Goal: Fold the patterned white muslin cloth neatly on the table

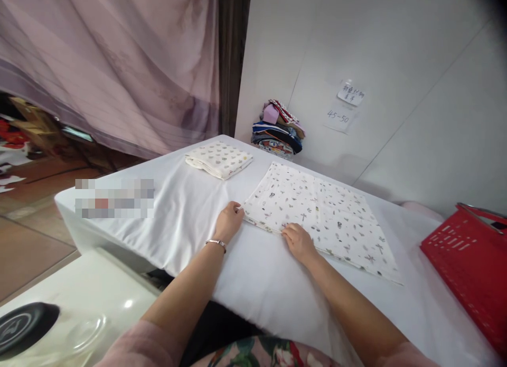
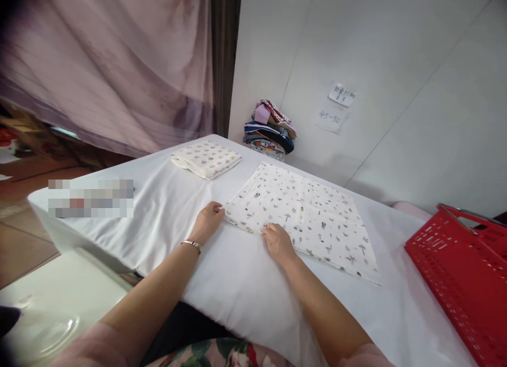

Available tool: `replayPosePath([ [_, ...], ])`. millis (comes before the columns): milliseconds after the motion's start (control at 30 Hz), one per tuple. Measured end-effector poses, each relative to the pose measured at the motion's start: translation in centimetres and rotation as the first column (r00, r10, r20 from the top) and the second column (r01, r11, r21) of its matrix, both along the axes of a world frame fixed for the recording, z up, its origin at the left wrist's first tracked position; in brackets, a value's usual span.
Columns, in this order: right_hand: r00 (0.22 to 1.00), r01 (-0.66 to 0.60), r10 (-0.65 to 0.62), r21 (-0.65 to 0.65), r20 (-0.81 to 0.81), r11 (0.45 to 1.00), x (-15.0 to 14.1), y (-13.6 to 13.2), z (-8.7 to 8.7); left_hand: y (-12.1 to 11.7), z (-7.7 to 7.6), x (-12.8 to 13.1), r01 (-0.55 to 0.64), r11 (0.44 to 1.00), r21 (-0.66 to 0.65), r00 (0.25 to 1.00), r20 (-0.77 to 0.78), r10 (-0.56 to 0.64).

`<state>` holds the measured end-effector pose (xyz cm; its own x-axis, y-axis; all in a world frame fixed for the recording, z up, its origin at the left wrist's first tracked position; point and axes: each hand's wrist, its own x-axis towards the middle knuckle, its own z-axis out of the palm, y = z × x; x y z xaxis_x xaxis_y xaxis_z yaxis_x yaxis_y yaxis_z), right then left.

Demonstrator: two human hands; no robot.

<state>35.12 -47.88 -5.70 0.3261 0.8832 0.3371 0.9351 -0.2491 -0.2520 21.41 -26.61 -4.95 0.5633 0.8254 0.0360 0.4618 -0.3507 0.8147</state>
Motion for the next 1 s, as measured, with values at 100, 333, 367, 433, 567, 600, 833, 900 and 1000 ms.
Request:
replayPosePath([
  [100, 0.998, -0.014, 0.014, -0.001, 0.057, 1.0, -0.1, -0.2, -0.2, -0.1, 0.2, 0.0, -0.002, 1.0, 0.002, 1.0, -0.009, 0.002],
  [333, 0.995, -0.034, 0.031, 0.027, 0.099, 0.999, -0.1, 0.1, -0.4, 0.1, 0.2, 0.0, 0.009, 1.0, 0.027, 0.999, -0.046, -0.008],
  [367, 0.994, -0.025, 0.022, 0.022, 0.107, 0.999, -0.2, 0.2, -0.4, 0.1, 0.2, 0.0, 0.011, 0.999, 0.03, 0.999, -0.048, -0.009],
  [433, 0.992, -0.002, 0.0, 0.02, 0.125, 1.0, -0.5, 0.4, -0.5, 0.3, 0.1, 0.1, 0.012, 0.999, 0.037, 0.999, -0.047, -0.011],
  [567, 0.99, 0.026, -0.029, 0.029, 0.136, 0.999, -0.8, 0.4, -0.5, 0.5, 0.3, 0.2, 0.015, 0.997, 0.079, 0.997, -0.072, -0.01],
  [600, 0.991, 0.02, -0.024, 0.029, 0.13, 0.999, -0.8, 0.3, -0.4, 0.6, 0.5, 0.3, 0.02, 0.996, 0.083, 0.996, -0.093, -0.012],
  [833, 0.998, 0.026, -0.027, 0.017, 0.061, 1.0, -0.4, -3.6, 0.3, 0.9, 1.8, 0.2, 0.069, 0.995, 0.075, 0.976, -0.211, -0.052],
  [900, 0.995, 0.075, -0.076, 0.014, 0.06, 0.997, 0.0, -5.4, 0.3, 0.9, 2.1, 0.3, 0.073, 0.994, 0.079, 0.966, -0.253, -0.051],
  [1000, 0.986, 0.15, -0.151, 0.014, 0.067, 0.989, 0.9, -8.7, 0.1, 0.9, 2.4, 0.5, 0.072, 0.994, 0.081, 0.951, -0.307, -0.044],
])
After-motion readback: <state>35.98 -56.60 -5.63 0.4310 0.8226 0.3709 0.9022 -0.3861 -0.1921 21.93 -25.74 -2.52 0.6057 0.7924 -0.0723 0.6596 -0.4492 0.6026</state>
